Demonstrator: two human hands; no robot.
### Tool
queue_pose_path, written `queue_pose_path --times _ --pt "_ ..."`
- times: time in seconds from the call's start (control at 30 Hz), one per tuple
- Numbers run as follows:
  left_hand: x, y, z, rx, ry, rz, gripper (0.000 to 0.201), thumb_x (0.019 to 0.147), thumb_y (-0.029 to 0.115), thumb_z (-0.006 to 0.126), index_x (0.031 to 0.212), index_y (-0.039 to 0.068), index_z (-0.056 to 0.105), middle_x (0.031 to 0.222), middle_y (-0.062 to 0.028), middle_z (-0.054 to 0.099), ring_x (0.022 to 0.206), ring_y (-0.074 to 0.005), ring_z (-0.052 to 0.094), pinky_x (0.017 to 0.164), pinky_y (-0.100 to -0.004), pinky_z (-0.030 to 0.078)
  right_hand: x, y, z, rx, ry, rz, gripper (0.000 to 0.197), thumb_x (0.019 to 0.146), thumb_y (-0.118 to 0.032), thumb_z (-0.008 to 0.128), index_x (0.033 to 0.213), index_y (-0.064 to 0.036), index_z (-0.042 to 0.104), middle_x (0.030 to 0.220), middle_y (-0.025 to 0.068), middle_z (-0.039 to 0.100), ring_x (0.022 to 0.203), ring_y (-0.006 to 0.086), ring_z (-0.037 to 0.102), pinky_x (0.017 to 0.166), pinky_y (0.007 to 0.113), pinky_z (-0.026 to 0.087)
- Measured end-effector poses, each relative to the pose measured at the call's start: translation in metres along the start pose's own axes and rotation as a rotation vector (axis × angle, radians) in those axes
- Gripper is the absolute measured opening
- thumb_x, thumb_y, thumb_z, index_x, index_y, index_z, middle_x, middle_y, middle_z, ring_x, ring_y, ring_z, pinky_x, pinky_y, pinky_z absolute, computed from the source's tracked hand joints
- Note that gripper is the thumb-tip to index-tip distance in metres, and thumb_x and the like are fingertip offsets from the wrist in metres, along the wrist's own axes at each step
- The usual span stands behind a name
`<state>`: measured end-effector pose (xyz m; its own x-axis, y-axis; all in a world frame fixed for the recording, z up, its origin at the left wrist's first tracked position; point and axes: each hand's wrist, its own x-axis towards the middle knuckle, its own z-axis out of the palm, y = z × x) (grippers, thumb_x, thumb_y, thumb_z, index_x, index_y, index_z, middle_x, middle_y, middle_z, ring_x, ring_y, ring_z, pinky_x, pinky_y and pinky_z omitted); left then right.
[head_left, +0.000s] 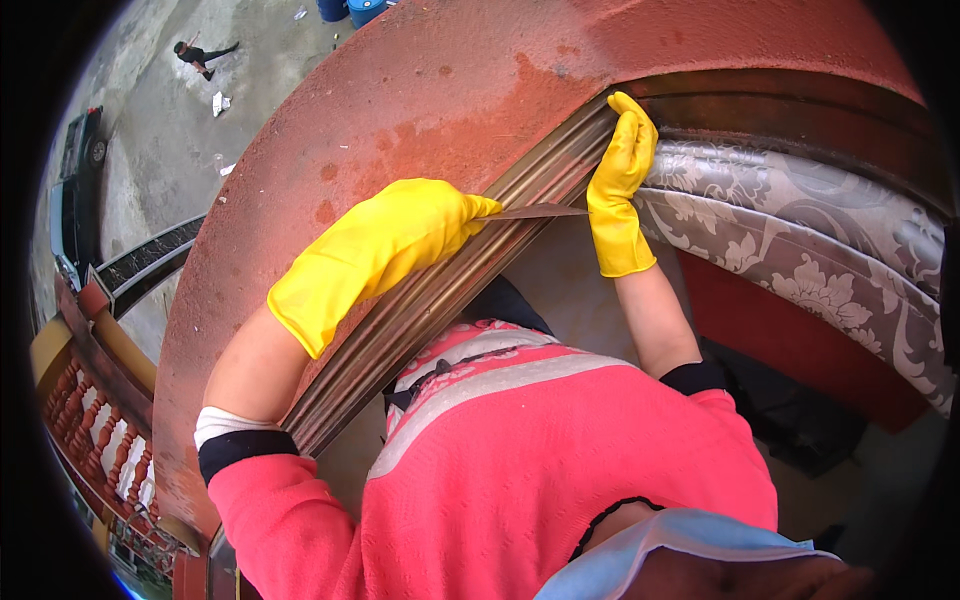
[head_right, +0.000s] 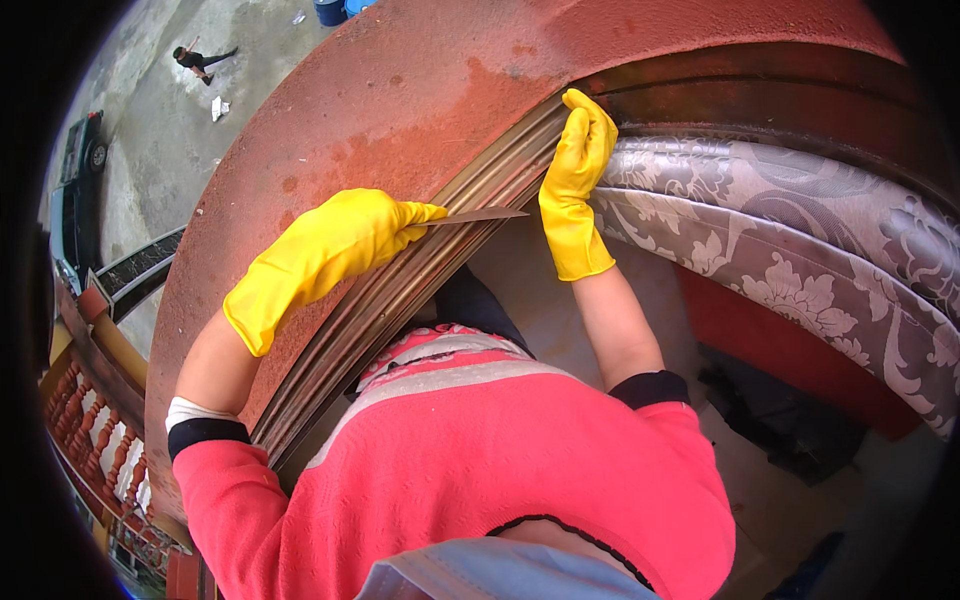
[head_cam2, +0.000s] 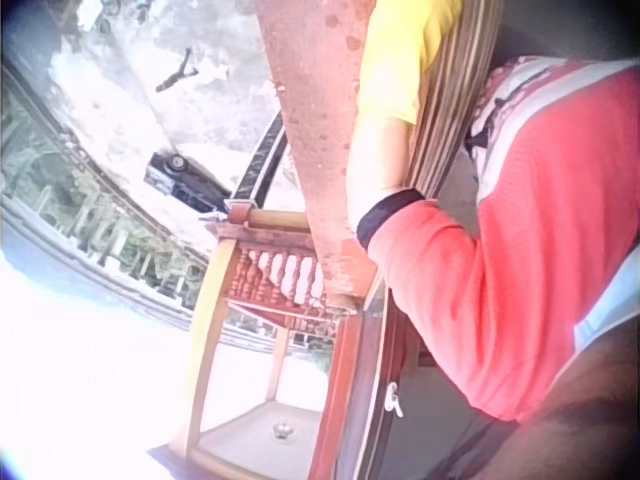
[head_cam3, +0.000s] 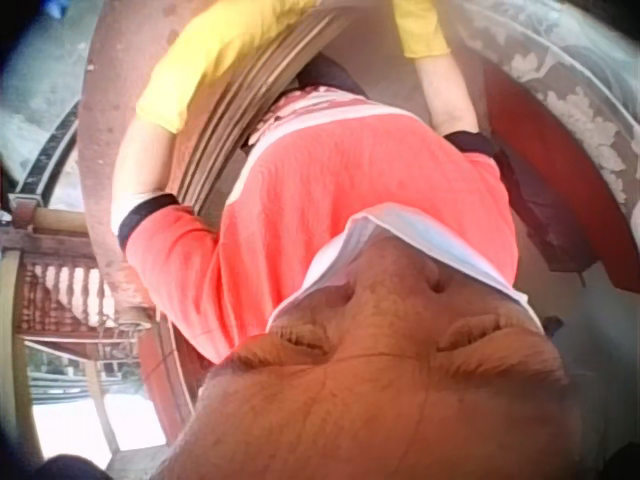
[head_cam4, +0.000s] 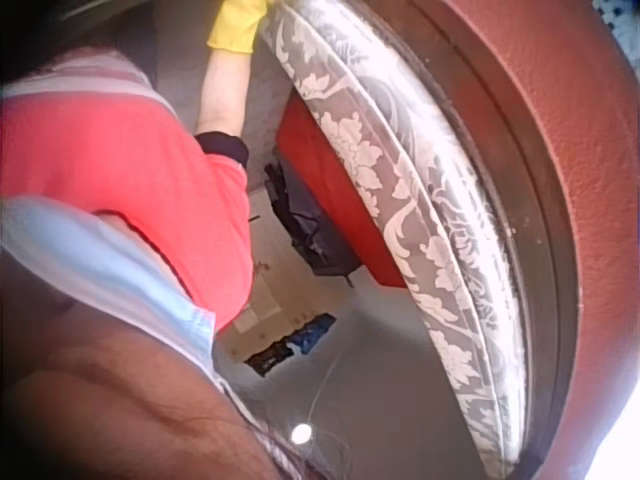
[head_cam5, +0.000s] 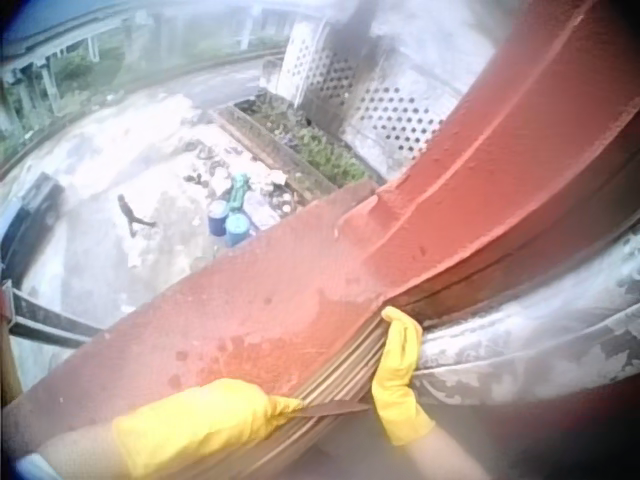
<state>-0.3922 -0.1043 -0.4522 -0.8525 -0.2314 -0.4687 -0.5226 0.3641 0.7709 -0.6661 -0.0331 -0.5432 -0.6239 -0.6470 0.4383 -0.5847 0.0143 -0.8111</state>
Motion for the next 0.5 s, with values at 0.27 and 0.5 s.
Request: queue_pose_path --times 0.27,0.5 --pt "0.049 -0.010 -0.003 0.003 0.063 0.129 0.043 0.095 0.020 0.057 0.138 0.020 0.058 0.106 -0.0207 0.068 0.093 -0.0413 0.066 0.079 -0.0444 0.053 0.004 -0.001 0.004 -0.002 -0.006 -0.027 0.026 0.102 -0.019 0.050 0.111 -0.0032 0.069 0.110 0.0093 0.068 0.106 0.0232 0.058 0.097 0.035 0.044" --pt "0.040 -0.013 -0.008 -0.095 -0.011 0.089 0.039 0.097 0.023 0.057 0.136 0.019 0.059 0.108 -0.0188 0.068 0.095 -0.0397 0.066 0.081 -0.0431 0.052 -0.001 -0.008 0.002 0.018 -0.024 0.024 0.028 0.103 -0.020 0.047 0.112 -0.0028 0.069 0.114 0.0102 0.066 0.108 0.0243 0.057 0.098 0.037 0.043"
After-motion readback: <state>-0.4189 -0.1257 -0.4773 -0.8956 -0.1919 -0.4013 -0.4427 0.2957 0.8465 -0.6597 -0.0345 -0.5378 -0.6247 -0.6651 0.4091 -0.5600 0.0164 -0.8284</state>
